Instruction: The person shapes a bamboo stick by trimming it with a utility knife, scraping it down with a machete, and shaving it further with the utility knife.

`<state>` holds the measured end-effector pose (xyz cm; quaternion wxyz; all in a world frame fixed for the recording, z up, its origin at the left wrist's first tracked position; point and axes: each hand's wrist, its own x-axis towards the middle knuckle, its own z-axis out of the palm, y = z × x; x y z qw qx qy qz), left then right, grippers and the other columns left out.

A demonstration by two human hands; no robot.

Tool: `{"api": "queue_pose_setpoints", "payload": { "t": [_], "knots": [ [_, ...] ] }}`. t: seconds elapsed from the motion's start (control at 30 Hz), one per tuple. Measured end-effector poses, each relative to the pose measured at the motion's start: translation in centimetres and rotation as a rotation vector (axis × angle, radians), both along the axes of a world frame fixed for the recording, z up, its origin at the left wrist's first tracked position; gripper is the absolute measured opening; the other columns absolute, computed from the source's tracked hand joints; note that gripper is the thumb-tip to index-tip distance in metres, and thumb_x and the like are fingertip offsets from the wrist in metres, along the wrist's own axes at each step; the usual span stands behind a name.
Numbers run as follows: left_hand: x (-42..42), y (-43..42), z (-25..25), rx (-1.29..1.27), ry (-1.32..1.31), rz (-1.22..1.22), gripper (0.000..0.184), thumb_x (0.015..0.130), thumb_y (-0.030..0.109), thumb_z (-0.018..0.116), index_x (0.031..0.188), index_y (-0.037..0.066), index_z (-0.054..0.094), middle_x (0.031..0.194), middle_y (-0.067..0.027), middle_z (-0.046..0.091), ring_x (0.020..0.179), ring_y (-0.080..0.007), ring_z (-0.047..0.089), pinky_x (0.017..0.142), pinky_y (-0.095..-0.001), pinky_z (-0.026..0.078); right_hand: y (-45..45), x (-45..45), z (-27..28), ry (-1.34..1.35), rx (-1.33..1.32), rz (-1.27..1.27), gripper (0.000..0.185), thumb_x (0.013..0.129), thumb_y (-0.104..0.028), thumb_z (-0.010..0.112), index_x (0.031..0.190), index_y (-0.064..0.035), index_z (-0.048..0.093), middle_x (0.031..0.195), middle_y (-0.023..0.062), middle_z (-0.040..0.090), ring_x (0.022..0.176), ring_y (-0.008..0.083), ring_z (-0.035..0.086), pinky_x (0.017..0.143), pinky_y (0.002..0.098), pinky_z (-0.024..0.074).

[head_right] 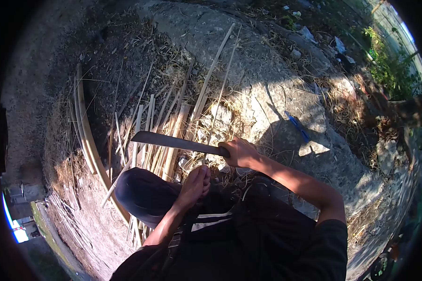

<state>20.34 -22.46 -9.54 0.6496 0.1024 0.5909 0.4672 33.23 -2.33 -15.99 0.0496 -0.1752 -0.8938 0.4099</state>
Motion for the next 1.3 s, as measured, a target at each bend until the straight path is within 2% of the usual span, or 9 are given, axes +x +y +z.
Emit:
{"api": "queue_pose_setpoints", "payload": {
  "t": [0.17,0.3,0.43,0.53,0.77,0.83,0.97,1.17,1.3],
  "knots": [
    [-0.1,-0.4,-1.1,0.029,0.074,-0.013,0.034,0.115,0.036,0.037,0.095,0.011,0.048,0.067,0.0048,0.034,0.048,-0.0052,0.031,0.043,-0.0244,0.028,2.9,-0.4,-3.0,-0.023,0.068,-0.107,0.009,0.084,-0.015,0.064,0.085,-0.0054,0.062,0.059,0.0159,0.059,0.052,0.0321,0.06,0.051,0.0455,0.0446],
    [0.3,-0.2,-0.9,-0.007,0.13,-0.023,0.038,0.115,0.038,0.037,0.094,0.009,0.048,0.063,0.004,0.039,0.048,-0.005,0.037,0.044,-0.0244,0.031,1.2,0.1,0.5,-0.126,-0.014,-0.006,0.021,0.082,-0.019,0.068,0.099,-0.008,0.066,0.073,0.017,0.067,0.068,0.0353,0.067,0.066,0.0473,0.0546],
    [0.5,-0.5,-1.4,0.033,0.239,-0.055,0.04,0.114,0.04,0.038,0.092,0.008,0.05,0.061,0.0032,0.04,0.047,-0.0065,0.039,0.044,-0.026,0.032,1.2,0.4,-1.2,0.081,0.212,-0.057,0.018,0.079,-0.016,0.067,0.096,-0.0089,0.066,0.064,0.0149,0.065,0.063,0.0373,0.066,0.063,0.0473,0.0547],
    [0.3,-0.9,-2.3,0.012,0.334,-0.103,0.041,0.114,0.04,0.039,0.091,0.008,0.05,0.061,0.0033,0.04,0.048,-0.0069,0.039,0.045,-0.0266,0.033,5.4,-0.4,-1.7,-0.168,0.07,-0.068,0.024,0.082,-0.015,0.063,0.103,-0.0065,0.068,0.068,0.0172,0.066,0.064,0.0373,0.067,0.063,0.0462,0.0541],
    [0.2,-0.6,-1.5,-0.005,0.231,-0.052,0.042,0.114,0.04,0.038,0.09,0.007,0.049,0.06,0.0027,0.04,0.048,-0.0075,0.039,0.045,-0.0269,0.033,2.8,0.0,-0.4,-0.207,-0.006,0.043,0.017,0.082,-0.013,0.068,0.098,-0.0075,0.064,0.076,0.0149,0.067,0.066,0.0298,0.066,0.062,0.0418,0.0528],
    [0.2,-0.5,-1.6,-0.012,0.206,-0.055,0.042,0.114,0.04,0.038,0.089,0.007,0.049,0.06,0.0026,0.04,0.048,-0.0075,0.039,0.046,-0.0268,0.033,1.2,-0.1,-0.3,-0.004,0.004,0.083,0.014,0.082,-0.012,0.066,0.096,-0.0097,0.067,0.076,0.0131,0.069,0.065,0.0305,0.067,0.063,0.0428,0.0561],
    [0.1,-0.7,-2.7,0.064,0.366,-0.085,0.041,0.114,0.039,0.038,0.09,0.007,0.05,0.06,0.0029,0.039,0.048,-0.0071,0.039,0.045,-0.0269,0.033,4.3,-0.4,0.1,-0.221,0.011,0.006,0.015,0.077,-0.014,0.065,0.09,-0.007,0.066,0.067,0.0159,0.066,0.061,0.0341,0.067,0.059,0.0469,0.0532],
    [-0.4,-0.6,-1.4,-0.011,0.266,-0.071,0.04,0.114,0.038,0.039,0.093,0.007,0.051,0.06,0.0035,0.038,0.049,-0.0064,0.039,0.045,-0.0269,0.033,4.7,-0.7,-0.9,-0.122,0.093,0.025,0.013,0.077,-0.01,0.061,0.088,-0.0026,0.06,0.063,0.0172,0.061,0.06,0.0362,0.066,0.058,0.0483,0.0504],
    [0.2,-0.5,-0.9,0.015,0.252,-0.051,0.037,0.114,0.037,0.039,0.094,0.009,0.05,0.061,0.0049,0.035,0.047,-0.0052,0.035,0.043,-0.0258,0.029,1.4,0.6,-2.1,0.008,0.052,0.002,0.029,0.08,-0.015,0.067,0.107,-0.0068,0.069,0.064,0.0155,0.061,0.059,0.035,0.063,0.06,0.0477,0.0524]
  ]
}}
